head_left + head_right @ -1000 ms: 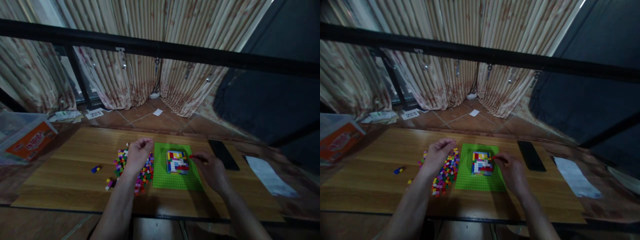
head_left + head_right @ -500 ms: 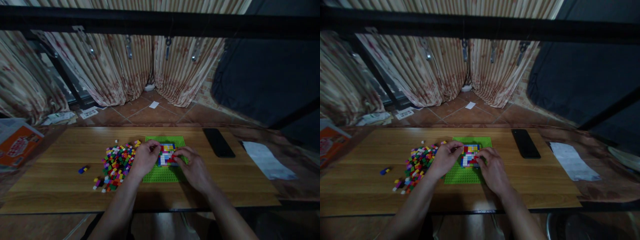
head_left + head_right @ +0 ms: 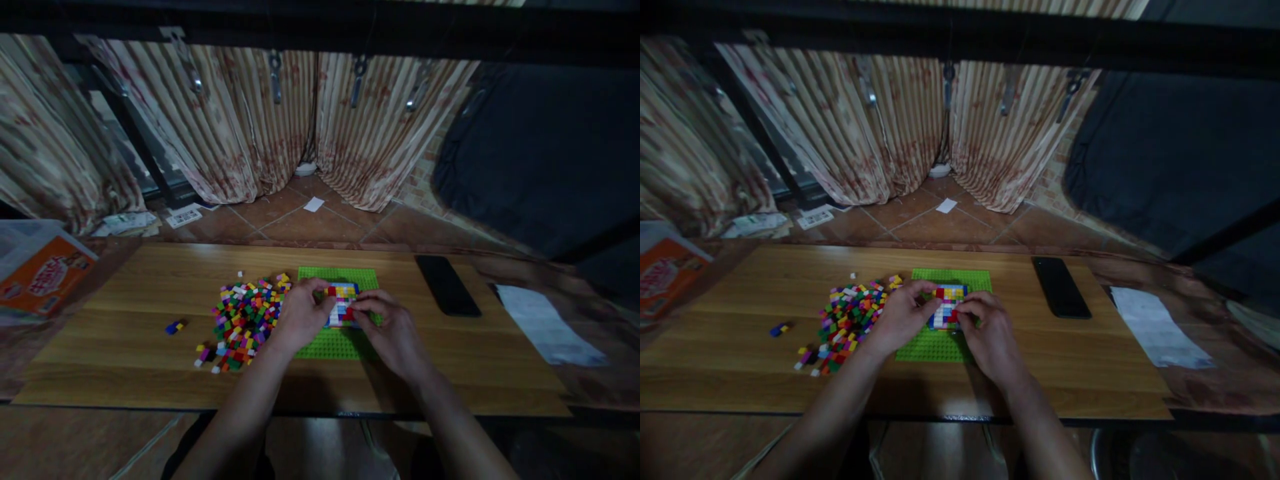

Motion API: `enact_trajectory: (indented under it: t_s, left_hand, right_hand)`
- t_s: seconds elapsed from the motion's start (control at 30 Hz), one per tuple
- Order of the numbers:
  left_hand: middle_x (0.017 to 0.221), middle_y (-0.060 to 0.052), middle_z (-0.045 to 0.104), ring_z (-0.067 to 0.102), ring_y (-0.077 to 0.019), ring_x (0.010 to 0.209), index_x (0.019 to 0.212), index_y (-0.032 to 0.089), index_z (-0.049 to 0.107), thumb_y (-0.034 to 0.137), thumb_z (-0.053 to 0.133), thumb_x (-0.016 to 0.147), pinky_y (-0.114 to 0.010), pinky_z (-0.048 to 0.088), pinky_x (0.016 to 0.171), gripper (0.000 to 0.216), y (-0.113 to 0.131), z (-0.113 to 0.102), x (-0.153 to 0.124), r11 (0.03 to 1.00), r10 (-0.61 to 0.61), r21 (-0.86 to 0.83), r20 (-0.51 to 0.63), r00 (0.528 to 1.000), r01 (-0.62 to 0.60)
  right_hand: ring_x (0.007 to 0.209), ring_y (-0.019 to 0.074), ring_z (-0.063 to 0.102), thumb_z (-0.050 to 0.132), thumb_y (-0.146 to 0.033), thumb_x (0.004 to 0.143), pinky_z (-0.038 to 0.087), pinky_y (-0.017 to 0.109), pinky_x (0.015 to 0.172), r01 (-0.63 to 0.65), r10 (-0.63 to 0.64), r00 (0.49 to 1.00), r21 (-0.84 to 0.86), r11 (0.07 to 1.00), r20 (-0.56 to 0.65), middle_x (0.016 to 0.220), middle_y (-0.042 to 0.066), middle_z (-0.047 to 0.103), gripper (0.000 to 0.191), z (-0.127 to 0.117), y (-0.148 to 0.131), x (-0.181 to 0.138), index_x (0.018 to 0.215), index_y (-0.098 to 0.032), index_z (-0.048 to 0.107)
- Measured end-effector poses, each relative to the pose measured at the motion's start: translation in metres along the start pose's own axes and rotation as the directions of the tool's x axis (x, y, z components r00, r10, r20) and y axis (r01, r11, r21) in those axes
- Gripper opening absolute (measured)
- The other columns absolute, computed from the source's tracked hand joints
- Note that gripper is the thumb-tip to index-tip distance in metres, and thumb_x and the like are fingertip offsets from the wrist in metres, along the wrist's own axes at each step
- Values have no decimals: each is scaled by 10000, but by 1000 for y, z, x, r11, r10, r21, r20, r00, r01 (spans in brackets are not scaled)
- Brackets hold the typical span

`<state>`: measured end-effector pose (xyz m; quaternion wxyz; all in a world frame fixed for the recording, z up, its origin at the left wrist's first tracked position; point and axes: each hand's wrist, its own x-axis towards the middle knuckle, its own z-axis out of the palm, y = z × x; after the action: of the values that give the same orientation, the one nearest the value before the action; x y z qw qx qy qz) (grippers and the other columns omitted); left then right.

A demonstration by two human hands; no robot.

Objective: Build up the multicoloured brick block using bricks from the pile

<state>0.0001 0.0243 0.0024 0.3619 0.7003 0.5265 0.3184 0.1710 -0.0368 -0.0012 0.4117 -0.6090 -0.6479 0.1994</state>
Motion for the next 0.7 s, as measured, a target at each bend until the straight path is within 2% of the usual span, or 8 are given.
enact_trajectory:
  t_s: [0.2, 0.53, 0.7]
  left_hand:
    - [796, -22, 694, 574, -132, 617, 1022, 183, 690, 295, 627, 792, -248, 439, 580, 263, 2, -1, 0, 1000, -9, 19, 25, 1000, 8]
    - [924, -46, 695, 601, -151, 718, 1037, 188, 685, 301, 647, 784, -274, 475, 659, 280, 4, 0, -1, 999, 4, 43, 5, 1000, -4]
    - [888, -36, 688, 589, -140, 685, 1018, 191, 682, 281, 635, 794, -266, 466, 642, 246, 4, 0, -1, 999, 12, 44, 2, 1000, -12]
  right_hand:
    - [978, 195, 611, 597, -216, 836, 457, 368, 928, -49, 50, 999, 43, 998, -12, 1003, 43, 647, 128, 1, 0, 1, 834, -229, 725]
    - [954, 191, 616, 628, -210, 810, 461, 363, 910, -61, 61, 998, 120, 991, 3, 970, 36, 650, 94, 0, 1, 1, 801, -233, 718]
    - [942, 185, 622, 649, -215, 794, 460, 352, 900, -82, 81, 997, 180, 980, 11, 960, 32, 648, 78, 1, 5, 2, 789, -237, 724]
